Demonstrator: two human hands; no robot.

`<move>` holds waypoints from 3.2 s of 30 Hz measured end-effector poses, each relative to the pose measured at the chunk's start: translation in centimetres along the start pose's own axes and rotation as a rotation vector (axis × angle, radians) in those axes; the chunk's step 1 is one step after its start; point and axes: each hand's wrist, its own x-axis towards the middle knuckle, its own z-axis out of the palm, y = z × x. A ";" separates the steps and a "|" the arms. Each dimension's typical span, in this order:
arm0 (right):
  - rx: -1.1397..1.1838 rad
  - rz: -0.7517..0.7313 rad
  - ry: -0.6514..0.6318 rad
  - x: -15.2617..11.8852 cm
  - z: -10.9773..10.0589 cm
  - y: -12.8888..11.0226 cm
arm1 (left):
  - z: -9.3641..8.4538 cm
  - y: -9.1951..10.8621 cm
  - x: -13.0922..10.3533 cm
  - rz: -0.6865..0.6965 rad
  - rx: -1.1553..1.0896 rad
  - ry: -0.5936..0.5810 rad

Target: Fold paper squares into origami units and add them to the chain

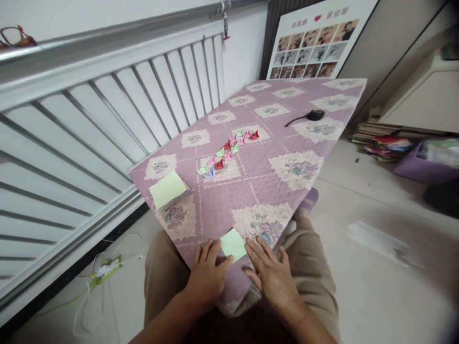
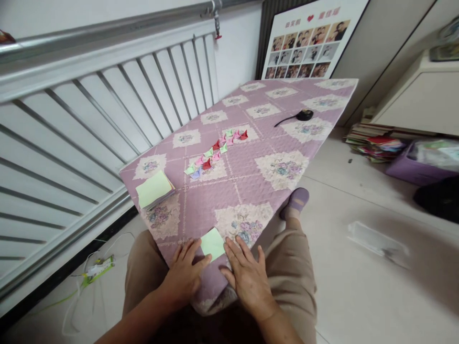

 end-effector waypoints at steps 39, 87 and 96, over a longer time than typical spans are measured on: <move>0.083 0.236 0.171 5.1 0.2 -1.8 | 1.5 1.2 -0.3 -0.054 -0.032 0.254; 0.141 0.333 0.125 4.8 0.6 -2.5 | -5.3 -2.1 8.1 -0.060 -0.083 -0.125; 0.169 0.341 0.122 4.7 0.6 -2.4 | -4.6 -2.4 7.9 -0.092 -0.148 -0.123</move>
